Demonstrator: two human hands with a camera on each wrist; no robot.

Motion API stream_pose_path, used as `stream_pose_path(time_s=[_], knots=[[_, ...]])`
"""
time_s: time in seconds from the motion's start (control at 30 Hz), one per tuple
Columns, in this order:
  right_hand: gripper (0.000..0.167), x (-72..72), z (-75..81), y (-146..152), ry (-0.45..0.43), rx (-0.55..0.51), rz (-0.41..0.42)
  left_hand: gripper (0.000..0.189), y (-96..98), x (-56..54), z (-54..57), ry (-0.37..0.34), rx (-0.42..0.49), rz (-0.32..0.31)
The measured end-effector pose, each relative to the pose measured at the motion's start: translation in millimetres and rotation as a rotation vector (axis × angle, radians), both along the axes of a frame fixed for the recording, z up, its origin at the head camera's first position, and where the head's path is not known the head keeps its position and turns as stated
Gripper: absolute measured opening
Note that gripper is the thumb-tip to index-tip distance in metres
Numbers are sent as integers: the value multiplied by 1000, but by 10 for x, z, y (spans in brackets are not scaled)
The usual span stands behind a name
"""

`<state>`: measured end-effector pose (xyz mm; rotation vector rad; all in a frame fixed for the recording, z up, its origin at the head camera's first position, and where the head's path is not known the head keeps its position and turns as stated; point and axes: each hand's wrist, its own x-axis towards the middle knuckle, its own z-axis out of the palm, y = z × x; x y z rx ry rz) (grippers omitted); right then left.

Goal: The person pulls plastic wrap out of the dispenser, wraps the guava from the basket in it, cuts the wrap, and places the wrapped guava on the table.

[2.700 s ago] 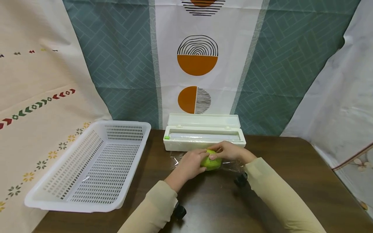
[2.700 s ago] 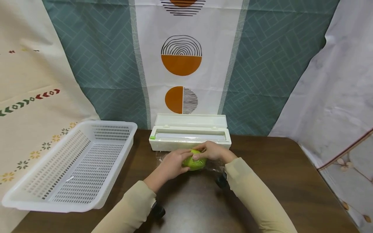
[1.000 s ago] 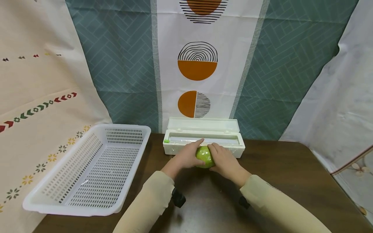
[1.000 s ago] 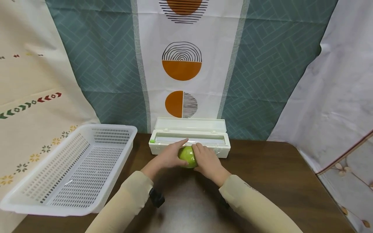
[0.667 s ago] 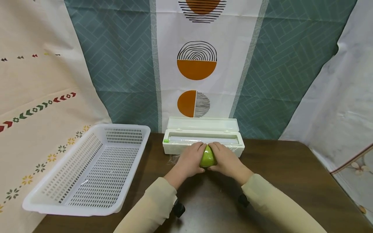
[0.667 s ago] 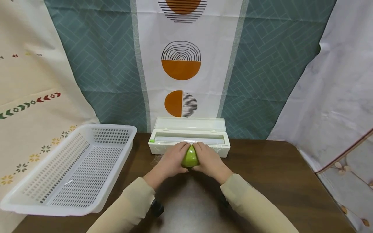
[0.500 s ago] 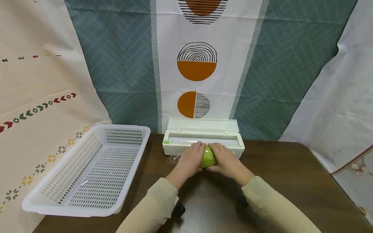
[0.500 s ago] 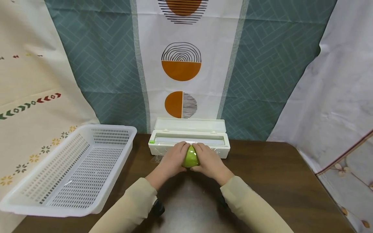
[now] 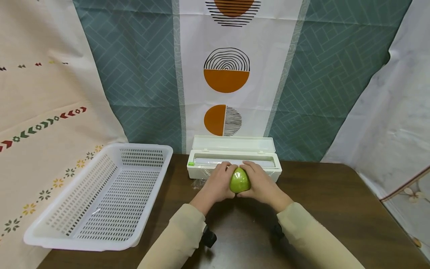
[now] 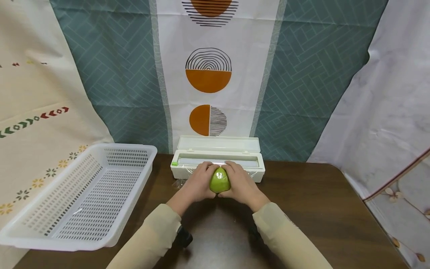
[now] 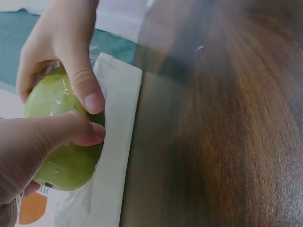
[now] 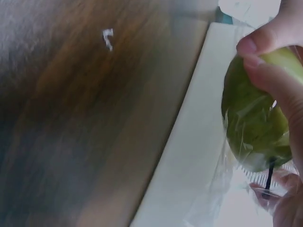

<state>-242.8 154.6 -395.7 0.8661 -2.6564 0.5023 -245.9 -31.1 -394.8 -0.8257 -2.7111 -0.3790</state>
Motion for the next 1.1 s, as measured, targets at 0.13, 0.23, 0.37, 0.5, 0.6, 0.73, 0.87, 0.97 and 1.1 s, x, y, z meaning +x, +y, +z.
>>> stream_pose_path(time_s=[0.13, 0.23, 0.37, 0.5, 0.6, 0.73, 0.87, 0.97, 1.1], knots=[[84, 10, -2, 22, -58, -52, 17, 87, -21, 29, 20, -50, 18, -13], [85, 33, -19, 33, -113, -68, 12, 89, -32, 49, 19, -86, 39, -10], [92, 72, -45, 46, -148, -70, -5, 85, -47, 72, -13, -127, 88, -18], [85, 94, -63, 53, -130, -83, 15, 81, -62, 97, -52, -155, 141, -35], [79, 97, -84, 56, -102, -79, 22, 79, -72, 109, -70, -168, 168, -52], [76, 98, -104, 61, -86, -72, 14, 75, -87, 111, -88, -183, 199, -73], [75, 121, -116, 66, -73, -69, 17, 72, -116, 124, -110, -203, 230, -95], [75, 134, -127, 69, -59, -59, 20, 73, -140, 137, -127, -229, 253, -109], [72, 149, -145, 76, -83, -60, 20, 73, -164, 153, -144, -281, 286, -117]])
